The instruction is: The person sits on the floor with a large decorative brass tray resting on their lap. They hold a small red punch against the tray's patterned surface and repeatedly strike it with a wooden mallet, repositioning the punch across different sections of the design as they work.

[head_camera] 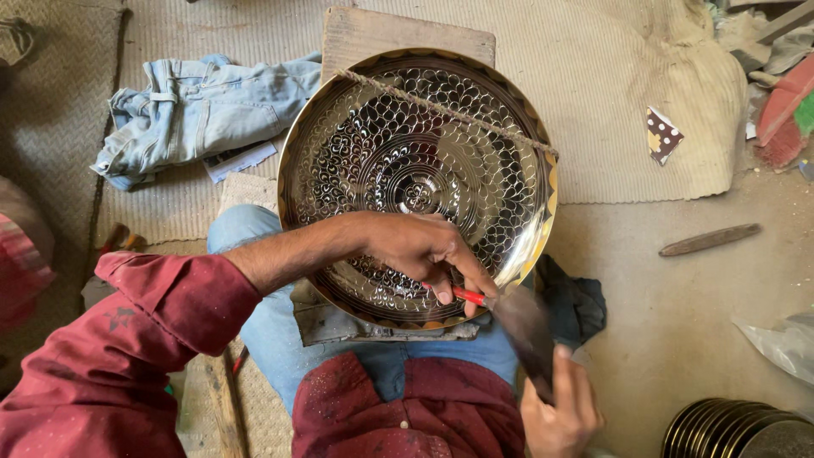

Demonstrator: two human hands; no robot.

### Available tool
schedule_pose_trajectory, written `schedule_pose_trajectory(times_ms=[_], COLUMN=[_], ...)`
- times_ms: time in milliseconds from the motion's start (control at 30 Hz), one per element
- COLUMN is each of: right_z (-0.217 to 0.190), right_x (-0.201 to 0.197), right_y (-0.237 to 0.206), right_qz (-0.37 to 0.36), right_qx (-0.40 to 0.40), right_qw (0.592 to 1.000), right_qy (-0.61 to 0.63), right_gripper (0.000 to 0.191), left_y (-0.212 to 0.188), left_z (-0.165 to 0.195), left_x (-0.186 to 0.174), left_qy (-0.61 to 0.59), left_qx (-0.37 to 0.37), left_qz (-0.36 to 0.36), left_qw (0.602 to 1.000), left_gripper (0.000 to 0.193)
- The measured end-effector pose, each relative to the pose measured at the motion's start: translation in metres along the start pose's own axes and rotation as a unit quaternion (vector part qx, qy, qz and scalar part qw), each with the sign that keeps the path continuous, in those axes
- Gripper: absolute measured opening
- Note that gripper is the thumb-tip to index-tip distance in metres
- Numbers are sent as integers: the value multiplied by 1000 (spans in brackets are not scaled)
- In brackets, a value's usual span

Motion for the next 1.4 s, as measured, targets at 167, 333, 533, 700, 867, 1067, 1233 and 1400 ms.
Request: schedule_pose_trajectory(times_ms=[167,333,533,700,867,1067,1233,1400], right_z=[7,4,13,11,6,16,16,24], right_x=[11,13,15,12,9,8,7,9], right_y=[2,10,17,21,21,17,23,20], right_qz=[-32,-19,-62,-47,-65,-71,-52,-61], right_qx=[22,2,1,-44,-105,-54,-54,-16], right_qw=[997,1000,998,998,992,996,997,998], right_qy=[-62,2,-11,-4,-16,-27,2,-16], right_gripper=[64,68,74,68,74,71,67,59], left_y=[3,2,3,4,3,4,5,6], left_z=[-6,-4,0,-5,-6,-6,-11,-8], left_x=[1,1,2,1,1,3,3,4], left_qy=[0,12,27,54,68,64,77,73], left_qx=[-52,-29,9,-35,-44,-26,-27,-1], left_qz=[-11,-17,-3,1,2,0,6,8], left_qw=[999,999,1000,998,997,998,997,997], left_gripper=[59,58,54,54,56,55,56,55])
Point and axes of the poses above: each hand's wrist, its own y-axis towards the middle knuckle, its own x-axis out of the palm, z = x × y, the point moved 10 cm from there along y, towards the middle knuckle, and after that the axes turned 14 degrees about -x, right-handed, at the moved point
